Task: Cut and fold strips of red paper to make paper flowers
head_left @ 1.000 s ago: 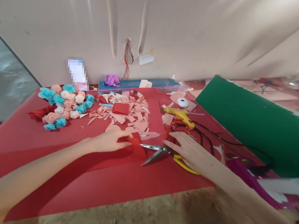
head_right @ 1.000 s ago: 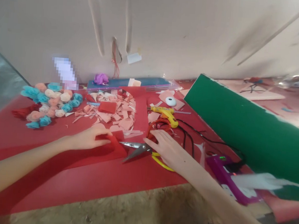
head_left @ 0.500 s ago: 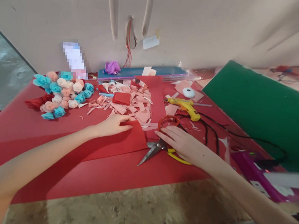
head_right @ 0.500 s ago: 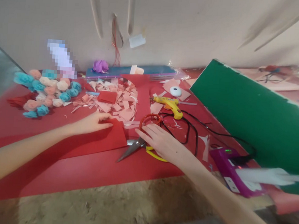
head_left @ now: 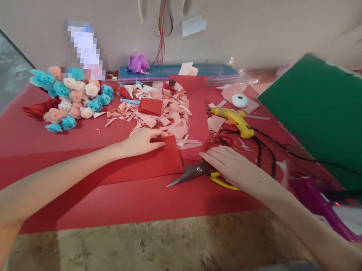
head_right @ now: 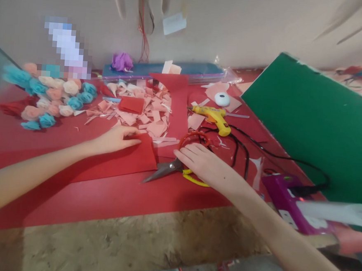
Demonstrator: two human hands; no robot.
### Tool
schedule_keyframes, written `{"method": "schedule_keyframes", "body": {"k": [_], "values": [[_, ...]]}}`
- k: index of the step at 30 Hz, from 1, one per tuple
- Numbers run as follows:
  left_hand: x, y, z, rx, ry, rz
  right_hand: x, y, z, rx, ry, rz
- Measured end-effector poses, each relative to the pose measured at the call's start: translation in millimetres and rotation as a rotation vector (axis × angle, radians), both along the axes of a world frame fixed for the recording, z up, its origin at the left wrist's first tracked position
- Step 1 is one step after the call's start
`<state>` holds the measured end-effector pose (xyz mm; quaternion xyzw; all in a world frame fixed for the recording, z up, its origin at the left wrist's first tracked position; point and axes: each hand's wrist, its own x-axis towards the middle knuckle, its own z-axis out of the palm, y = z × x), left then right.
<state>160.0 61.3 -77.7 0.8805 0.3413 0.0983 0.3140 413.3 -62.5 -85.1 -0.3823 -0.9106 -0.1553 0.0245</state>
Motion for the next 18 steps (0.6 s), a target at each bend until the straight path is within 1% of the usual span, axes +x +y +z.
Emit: {"method": "schedule_keyframes", "body": {"k": [5, 10, 14, 18], "values": [[1.0, -2.1, -4.0, 0.018, -0.041, 0.024, 8.1, -4.4, -4.6, -0.065, 0.053, -0.042], [1.2, -5.7, -9.3, 0.025, -0.098, 0.063, 13.8, -5.8, -10.8, -0.071, 0.052, -0.044], [1.4, -6.3, -11.9, 0.022, -0.144, 0.057, 8.2, -3.8, -11.1, -0.077, 0.062, -0.029], [2.3, -5.5, -12.6, 0.015, -0.169, 0.030, -2.3, -0.8, -5.4, -0.112, 0.041, 0.002]]}}
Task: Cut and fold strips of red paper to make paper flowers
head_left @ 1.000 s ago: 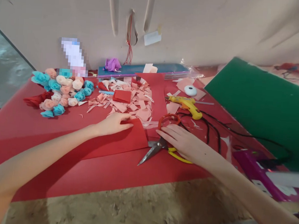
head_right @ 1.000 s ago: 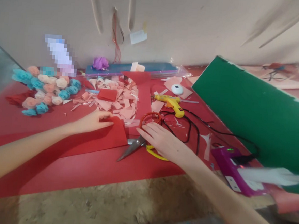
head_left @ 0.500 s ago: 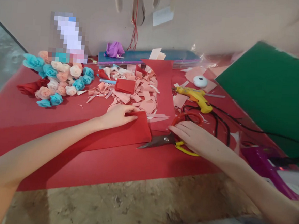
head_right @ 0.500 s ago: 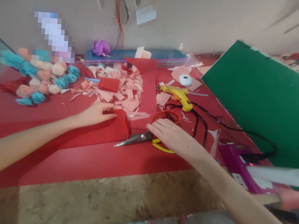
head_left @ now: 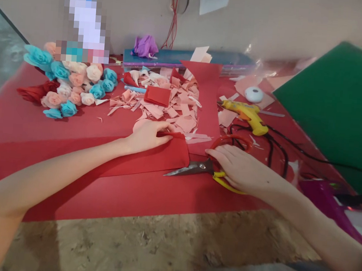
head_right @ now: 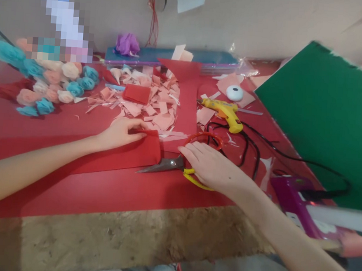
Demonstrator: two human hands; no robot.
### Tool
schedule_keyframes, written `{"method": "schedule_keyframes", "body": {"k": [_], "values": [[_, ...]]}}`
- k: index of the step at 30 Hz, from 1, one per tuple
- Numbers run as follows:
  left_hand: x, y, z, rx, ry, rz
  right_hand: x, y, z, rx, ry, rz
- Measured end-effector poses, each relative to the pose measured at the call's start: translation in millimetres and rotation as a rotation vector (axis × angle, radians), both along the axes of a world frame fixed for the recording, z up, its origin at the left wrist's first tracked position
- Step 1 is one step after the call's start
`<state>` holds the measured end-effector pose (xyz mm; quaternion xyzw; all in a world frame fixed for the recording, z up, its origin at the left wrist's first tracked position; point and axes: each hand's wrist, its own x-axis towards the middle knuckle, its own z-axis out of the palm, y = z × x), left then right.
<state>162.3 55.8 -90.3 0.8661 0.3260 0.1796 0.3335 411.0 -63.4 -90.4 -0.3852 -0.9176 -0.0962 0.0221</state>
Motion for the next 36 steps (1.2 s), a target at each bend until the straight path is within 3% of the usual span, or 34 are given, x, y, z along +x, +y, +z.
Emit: {"method": "schedule_keyframes", "body": {"k": [8, 14, 30, 36], "values": [[-0.6, 0.8, -3.4, 0.048, 0.027, 0.030, -3.5, 2.4, 10.4, -0.033, 0.014, 0.014], [-0.1, 0.2, -4.3, 0.045, 0.011, 0.024, 1.2, -2.6, 8.1, 0.078, -0.023, 0.048], [0.8, 0.6, -4.7, 0.037, -0.016, 0.014, -17.9, 3.4, -1.6, -0.021, 0.021, -0.015], [0.9, 0.2, -6.9, 0.039, -0.026, 0.026, -19.1, -0.9, 11.3, 0.059, -0.039, 0.052]]}}
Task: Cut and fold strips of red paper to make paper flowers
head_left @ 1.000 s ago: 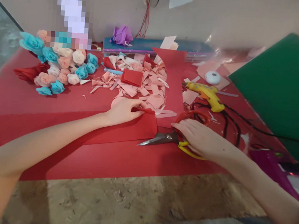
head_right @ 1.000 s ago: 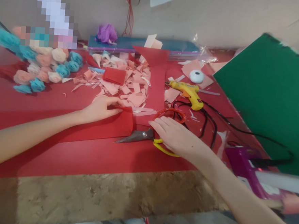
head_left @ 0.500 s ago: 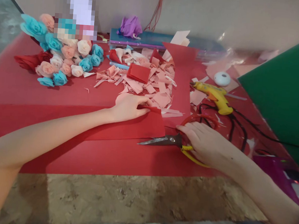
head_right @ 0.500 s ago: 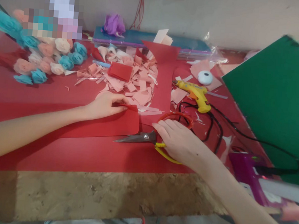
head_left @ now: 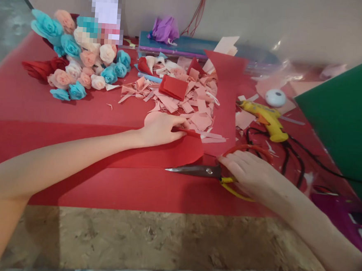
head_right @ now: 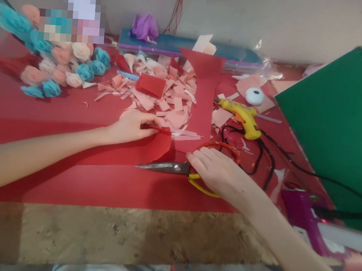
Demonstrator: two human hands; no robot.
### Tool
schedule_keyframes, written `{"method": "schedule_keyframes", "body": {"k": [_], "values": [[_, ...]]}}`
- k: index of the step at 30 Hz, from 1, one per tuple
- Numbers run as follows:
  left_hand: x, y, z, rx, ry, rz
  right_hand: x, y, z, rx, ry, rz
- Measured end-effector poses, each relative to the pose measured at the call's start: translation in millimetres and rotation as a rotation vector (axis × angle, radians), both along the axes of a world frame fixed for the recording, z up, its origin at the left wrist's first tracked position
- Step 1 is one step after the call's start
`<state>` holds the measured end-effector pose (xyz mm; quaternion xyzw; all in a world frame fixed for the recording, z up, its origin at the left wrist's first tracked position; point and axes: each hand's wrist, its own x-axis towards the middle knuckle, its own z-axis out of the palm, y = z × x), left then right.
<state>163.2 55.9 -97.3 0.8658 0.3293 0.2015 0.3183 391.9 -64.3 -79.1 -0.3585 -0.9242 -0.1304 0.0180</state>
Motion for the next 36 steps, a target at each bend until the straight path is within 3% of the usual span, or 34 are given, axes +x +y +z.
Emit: {"method": "schedule_keyframes", "body": {"k": [6, 22, 36], "values": [[0.5, 0.6, -0.1, -0.002, -0.009, -0.009, -14.2, -2.7, 5.6, 0.034, -0.024, -0.047], [-0.5, 0.6, 1.9, 0.002, -0.056, -0.070, -27.6, 7.1, -2.7, 0.085, -0.023, 0.064], [-1.4, 1.1, 0.8, 0.008, -0.080, -0.098, -55.6, 5.2, 5.4, 0.003, -0.018, -0.068]]}}
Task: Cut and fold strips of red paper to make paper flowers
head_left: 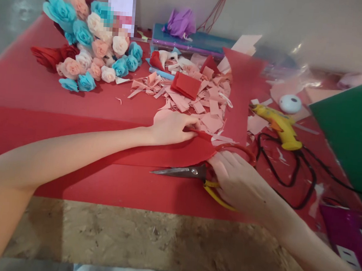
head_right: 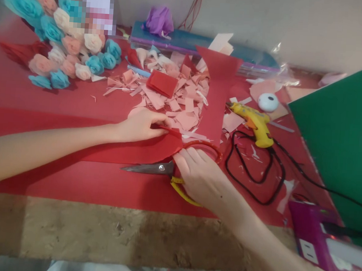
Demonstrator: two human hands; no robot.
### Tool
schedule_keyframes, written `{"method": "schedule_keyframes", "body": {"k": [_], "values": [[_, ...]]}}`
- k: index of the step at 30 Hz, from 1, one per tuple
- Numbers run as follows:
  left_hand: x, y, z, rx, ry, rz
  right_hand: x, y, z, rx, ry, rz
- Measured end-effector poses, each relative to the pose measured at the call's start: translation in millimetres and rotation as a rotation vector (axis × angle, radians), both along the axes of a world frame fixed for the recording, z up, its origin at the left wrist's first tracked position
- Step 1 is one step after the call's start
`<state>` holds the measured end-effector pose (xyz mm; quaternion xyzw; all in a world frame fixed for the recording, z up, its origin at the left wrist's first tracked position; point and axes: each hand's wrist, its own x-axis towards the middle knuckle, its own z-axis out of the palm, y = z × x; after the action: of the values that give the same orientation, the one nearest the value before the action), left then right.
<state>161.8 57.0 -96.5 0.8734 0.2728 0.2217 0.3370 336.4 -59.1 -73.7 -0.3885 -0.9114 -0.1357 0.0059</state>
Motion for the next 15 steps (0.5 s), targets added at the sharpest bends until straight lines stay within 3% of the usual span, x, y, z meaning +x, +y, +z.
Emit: {"method": "schedule_keyframes", "body": {"k": [11, 15], "values": [[2.6, 2.3, -6.4, -0.029, -0.027, -0.018, 0.3, -2.0, -0.1, 0.048, -0.067, 0.099], [3.2, 2.6, -6.4, -0.020, -0.021, -0.014, -3.3, -4.9, 1.6, 0.052, -0.061, 0.048]]}}
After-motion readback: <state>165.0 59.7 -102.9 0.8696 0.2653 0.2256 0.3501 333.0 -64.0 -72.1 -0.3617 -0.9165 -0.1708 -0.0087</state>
